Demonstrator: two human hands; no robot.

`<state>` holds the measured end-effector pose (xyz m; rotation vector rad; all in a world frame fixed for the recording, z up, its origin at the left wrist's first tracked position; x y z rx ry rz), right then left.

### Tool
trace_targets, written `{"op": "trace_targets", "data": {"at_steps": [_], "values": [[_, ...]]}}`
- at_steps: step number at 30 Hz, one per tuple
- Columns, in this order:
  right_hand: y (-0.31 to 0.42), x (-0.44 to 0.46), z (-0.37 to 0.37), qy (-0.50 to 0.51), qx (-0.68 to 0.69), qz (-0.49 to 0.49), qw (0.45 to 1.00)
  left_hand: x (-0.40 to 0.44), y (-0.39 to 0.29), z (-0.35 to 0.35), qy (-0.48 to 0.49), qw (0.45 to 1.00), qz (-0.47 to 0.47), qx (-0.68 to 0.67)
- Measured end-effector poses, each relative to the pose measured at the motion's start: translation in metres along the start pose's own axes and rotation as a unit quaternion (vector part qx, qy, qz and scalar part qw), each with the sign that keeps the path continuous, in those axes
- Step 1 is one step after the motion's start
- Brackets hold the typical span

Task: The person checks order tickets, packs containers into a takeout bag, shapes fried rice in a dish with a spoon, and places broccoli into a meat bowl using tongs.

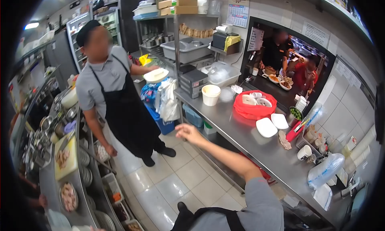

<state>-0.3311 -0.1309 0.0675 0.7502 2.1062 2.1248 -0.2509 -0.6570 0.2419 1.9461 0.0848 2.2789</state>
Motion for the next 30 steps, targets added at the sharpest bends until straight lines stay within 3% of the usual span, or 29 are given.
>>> {"op": "trace_targets", "data": {"at_steps": [3, 6, 11, 15, 17, 20, 21, 24, 27, 28, 30], "values": [[0.079, 0.075, 0.058, -0.061, -0.064, 0.081, 0.993, -0.007, -0.051, -0.106, 0.010, 0.988, 0.025, -0.152], [0.130, 0.126, 0.152, -0.154, -0.161, 0.134, 0.965, 0.020, -0.142, -0.186, 0.069, 0.951, 0.046, -0.299], [0.202, 0.173, 0.308, -0.269, -0.315, 0.203, 0.887, 0.102, -0.344, -0.223, 0.055, 0.793, 0.023, -0.607], [0.233, 0.224, 0.411, -0.320, -0.264, 0.181, 0.892, 0.182, -0.498, -0.226, 0.031, 0.707, -0.018, -0.707], [0.246, 0.257, 0.460, -0.361, -0.331, 0.189, 0.851, 0.230, -0.584, -0.234, 0.030, 0.641, -0.043, -0.766], [0.252, 0.309, 0.524, -0.380, -0.366, 0.198, 0.826, 0.290, -0.715, -0.252, 0.049, 0.603, -0.089, -0.791], [0.252, 0.327, 0.544, -0.393, -0.375, 0.195, 0.817, 0.305, -0.760, -0.262, 0.030, 0.625, -0.117, -0.771], [0.240, 0.374, 0.600, -0.435, -0.391, 0.167, 0.794, 0.344, -0.884, -0.302, 0.128, 0.566, -0.099, -0.808], [0.242, 0.400, 0.614, -0.477, -0.472, 0.084, 0.737, 0.363, -1.001, -0.345, 0.367, 0.403, -0.065, -0.836], [0.248, 0.404, 0.616, -0.513, -0.538, 0.135, 0.655, 0.372, -1.032, -0.358, 0.345, 0.411, -0.050, -0.842], [0.247, 0.408, 0.615, -0.535, -0.534, 0.088, 0.649, 0.390, -1.089, -0.377, 0.304, 0.423, -0.029, -0.853]]}}
Point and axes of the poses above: each hand's wrist, its own x-axis towards the middle knuckle, its own z-axis out of the back of the hand, y = z × x, the point moved 8 cm from there along x, towards the middle knuckle, and after that the axes turned 5 degrees about x, right-handed, at the moved point
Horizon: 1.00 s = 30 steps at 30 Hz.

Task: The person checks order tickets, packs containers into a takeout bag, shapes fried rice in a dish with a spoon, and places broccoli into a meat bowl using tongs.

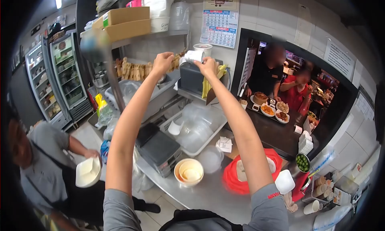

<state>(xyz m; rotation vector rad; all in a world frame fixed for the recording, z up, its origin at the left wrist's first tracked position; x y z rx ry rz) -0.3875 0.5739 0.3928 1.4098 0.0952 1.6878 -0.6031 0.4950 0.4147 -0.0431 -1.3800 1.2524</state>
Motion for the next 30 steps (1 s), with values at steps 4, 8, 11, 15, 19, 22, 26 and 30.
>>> {"op": "trace_targets", "data": {"at_steps": [4, 8, 11, 15, 19, 22, 26, 30], "values": [[-0.002, 0.012, -0.013, 0.020, 0.003, -0.035, 0.999, 0.045, 0.027, -0.046, 0.052, 0.993, 0.101, 0.006], [-0.009, 0.022, -0.031, -0.019, 0.087, 0.007, 0.996, 0.090, 0.079, -0.100, 0.141, 0.966, 0.193, -0.094], [-0.002, 0.015, -0.029, -0.007, 0.062, 0.037, 0.997, 0.122, 0.116, -0.131, 0.125, 0.968, 0.174, -0.131], [0.020, 0.001, -0.024, -0.008, 0.093, 0.132, 0.987, 0.097, 0.064, -0.123, 0.095, 0.955, 0.135, -0.245], [0.059, -0.018, -0.026, 0.009, 0.090, 0.282, 0.955, 0.106, 0.065, -0.109, 0.043, 0.953, 0.065, -0.294], [0.080, -0.041, -0.030, 0.072, 0.105, 0.329, 0.936, 0.108, 0.063, -0.081, -0.002, 0.982, 0.026, -0.189], [0.072, -0.072, 0.002, 0.112, 0.081, 0.283, 0.949, 0.140, 0.086, -0.080, 0.074, 0.965, -0.021, -0.252], [0.025, -0.096, 0.070, 0.244, 0.219, 0.187, 0.926, 0.146, 0.076, -0.081, 0.175, 0.935, -0.037, -0.307]]}}
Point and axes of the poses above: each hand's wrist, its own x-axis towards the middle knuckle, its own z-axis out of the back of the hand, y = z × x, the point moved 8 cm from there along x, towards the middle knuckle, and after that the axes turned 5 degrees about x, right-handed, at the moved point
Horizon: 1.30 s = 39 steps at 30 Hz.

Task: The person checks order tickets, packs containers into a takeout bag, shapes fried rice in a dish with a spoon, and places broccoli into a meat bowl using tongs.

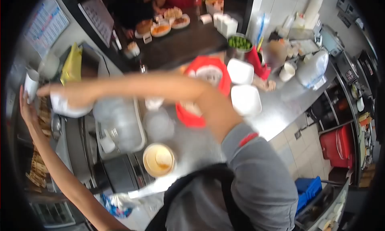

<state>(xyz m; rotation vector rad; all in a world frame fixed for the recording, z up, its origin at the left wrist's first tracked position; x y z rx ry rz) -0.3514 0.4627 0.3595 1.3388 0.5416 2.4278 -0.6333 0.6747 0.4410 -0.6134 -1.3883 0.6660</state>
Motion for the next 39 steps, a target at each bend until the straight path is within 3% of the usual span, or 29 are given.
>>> {"op": "trace_targets", "data": {"at_steps": [1, 2, 3, 4, 5, 6, 7, 8, 9, 10, 11, 13, 14, 15, 17, 19, 22, 23, 24, 25, 30, 33, 34, 38, 39], "values": [[-0.007, -0.018, 0.015, 0.032, 0.034, 0.035, 0.998, -0.004, -0.009, -0.004, -0.002, 0.999, -0.006, 0.044], [-0.058, -0.028, 0.020, 0.106, 0.028, 0.028, 0.994, 0.003, 0.010, 0.008, 0.000, 0.995, 0.095, -0.003], [-0.051, -0.065, 0.032, 0.275, 0.138, 0.045, 0.950, -0.002, -0.003, -0.002, 0.042, 0.997, 0.063, 0.007], [-0.084, -0.114, 0.036, 0.327, 0.152, -0.235, 0.903, -0.010, -0.006, -0.005, 0.035, 0.997, 0.073, 0.019], [-0.109, -0.174, 0.043, 0.438, 0.136, -0.372, 0.807, -0.014, -0.015, -0.013, 0.024, 0.997, 0.069, 0.025], [-0.134, -0.225, 0.050, 0.493, 0.115, -0.390, 0.769, -0.018, -0.023, -0.019, 0.024, 0.998, 0.055, 0.028], [-0.133, -0.281, 0.061, 0.557, 0.120, -0.486, 0.662, -0.024, -0.029, -0.023, 0.021, 0.999, 0.040, 0.030], [-0.150, -0.332, 0.074, 0.566, 0.041, -0.541, 0.621, -0.030, -0.033, -0.027, 0.019, 0.999, 0.027, 0.032], [-0.134, -0.362, 0.081, 0.624, 0.002, -0.603, 0.498, -0.033, -0.030, -0.030, 0.020, 0.999, 0.037, 0.030], [-0.163, -0.401, 0.089, 0.569, 0.123, -0.684, 0.440, -0.034, -0.028, -0.031, 0.019, 0.998, 0.047, 0.029], [-0.172, -0.388, 0.099, 0.529, 0.133, -0.651, 0.528, -0.036, -0.029, -0.029, 0.011, 0.998, 0.052, 0.028], [-0.187, -0.324, 0.137, 0.355, 0.075, -0.575, 0.733, -0.035, -0.036, -0.031, 0.015, 0.999, 0.031, 0.014], [-0.205, -0.291, 0.160, 0.264, 0.055, -0.450, 0.851, -0.037, -0.039, -0.033, -0.002, 1.000, 0.022, 0.001], [-0.218, -0.267, 0.189, 0.134, 0.054, -0.425, 0.893, -0.041, -0.045, -0.038, -0.017, 1.000, 0.014, -0.012], [-0.236, -0.238, 0.239, -0.130, 0.071, -0.356, 0.923, -0.052, -0.051, -0.052, -0.026, 0.998, 0.012, -0.064], [-0.233, -0.231, 0.269, -0.308, -0.090, -0.232, 0.918, -0.064, -0.060, -0.061, -0.070, 0.996, 0.004, -0.059], [-0.355, -0.315, 0.256, -0.511, 0.100, -0.257, 0.814, -0.080, -0.065, -0.063, -0.066, 0.994, -0.011, -0.084], [-0.403, -0.364, 0.243, -0.457, -0.036, -0.369, 0.808, -0.083, -0.062, -0.059, -0.069, 0.994, -0.005, -0.090], [-0.477, -0.426, 0.233, -0.342, -0.406, -0.478, 0.699, -0.090, -0.065, -0.060, -0.071, 0.993, -0.004, -0.089], [-0.471, -0.440, 0.207, -0.329, -0.341, -0.536, 0.699, -0.096, -0.068, -0.061, -0.074, 0.993, -0.006, -0.093], [-0.419, -0.380, 0.159, -0.147, -0.501, -0.549, 0.653, -0.124, -0.070, -0.056, -0.121, 0.980, -0.002, -0.158], [-0.442, -0.377, 0.155, -0.062, -0.464, -0.587, 0.661, -0.140, -0.071, -0.057, -0.114, 0.978, -0.004, -0.172], [-0.454, -0.382, 0.155, -0.013, -0.405, -0.641, 0.652, -0.144, -0.071, -0.055, -0.110, 0.979, -0.005, -0.174], [-0.455, -0.371, 0.171, -0.019, -0.354, -0.649, 0.673, -0.160, -0.080, -0.060, -0.087, 0.982, 0.007, -0.164], [-0.431, -0.351, 0.186, -0.115, -0.372, -0.604, 0.696, -0.163, -0.081, -0.063, -0.084, 0.985, 0.003, -0.154]]}}
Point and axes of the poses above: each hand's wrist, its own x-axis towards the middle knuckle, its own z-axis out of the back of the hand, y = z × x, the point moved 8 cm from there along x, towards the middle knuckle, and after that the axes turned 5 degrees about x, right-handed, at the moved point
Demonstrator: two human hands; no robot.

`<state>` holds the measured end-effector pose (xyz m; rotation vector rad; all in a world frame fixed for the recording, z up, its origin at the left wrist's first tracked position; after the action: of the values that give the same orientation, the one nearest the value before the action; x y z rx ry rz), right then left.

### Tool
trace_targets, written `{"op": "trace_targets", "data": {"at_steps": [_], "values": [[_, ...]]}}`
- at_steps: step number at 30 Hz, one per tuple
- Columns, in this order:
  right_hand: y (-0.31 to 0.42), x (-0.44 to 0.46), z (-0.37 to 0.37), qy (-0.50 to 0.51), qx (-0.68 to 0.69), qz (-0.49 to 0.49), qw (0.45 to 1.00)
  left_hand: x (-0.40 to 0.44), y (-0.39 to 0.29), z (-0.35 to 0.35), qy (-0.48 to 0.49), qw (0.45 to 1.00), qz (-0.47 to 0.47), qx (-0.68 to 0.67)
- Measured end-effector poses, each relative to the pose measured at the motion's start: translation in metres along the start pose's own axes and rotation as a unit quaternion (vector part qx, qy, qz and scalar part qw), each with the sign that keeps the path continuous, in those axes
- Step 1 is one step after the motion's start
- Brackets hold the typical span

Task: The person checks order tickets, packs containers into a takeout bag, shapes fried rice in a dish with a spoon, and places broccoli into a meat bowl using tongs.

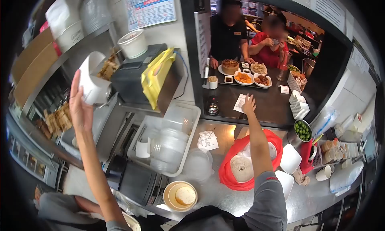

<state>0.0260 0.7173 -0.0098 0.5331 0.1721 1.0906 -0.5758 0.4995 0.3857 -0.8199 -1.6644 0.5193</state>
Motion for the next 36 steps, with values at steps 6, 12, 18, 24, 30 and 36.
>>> {"op": "trace_targets", "data": {"at_steps": [6, 12, 18, 24, 30, 36], "values": [[0.209, -0.137, 0.177, -0.024, 0.649, 0.292, 0.702, -0.039, 0.008, -0.017, -0.040, 0.993, -0.062, 0.087], [0.384, -0.325, 0.223, 0.272, 0.634, 0.449, 0.568, -0.082, 0.020, -0.046, -0.022, 0.997, -0.008, 0.073], [0.415, -0.358, 0.194, 0.336, 0.660, 0.437, 0.511, -0.136, 0.036, -0.032, -0.069, 0.992, 0.062, 0.088], [0.376, -0.377, 0.143, 0.379, 0.589, 0.437, 0.564, -0.167, 0.087, 0.009, -0.151, 0.971, 0.178, -0.058], [0.338, -0.395, 0.108, 0.417, 0.550, 0.384, 0.614, -0.181, 0.131, 0.030, -0.219, 0.946, 0.167, -0.169], [0.324, -0.390, 0.085, 0.285, 0.387, 0.513, 0.711, -0.212, 0.208, 0.040, -0.312, 0.893, 0.212, -0.245]]}}
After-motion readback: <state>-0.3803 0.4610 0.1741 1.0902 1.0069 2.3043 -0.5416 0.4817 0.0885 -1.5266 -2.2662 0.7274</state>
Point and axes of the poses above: each hand's wrist, its own x-axis towards the middle knuckle, its own z-axis out of the back of the hand, y = z × x, the point moved 8 cm from there along x, towards the middle knuckle, and after that the axes turned 5 degrees about x, right-handed, at the moved point
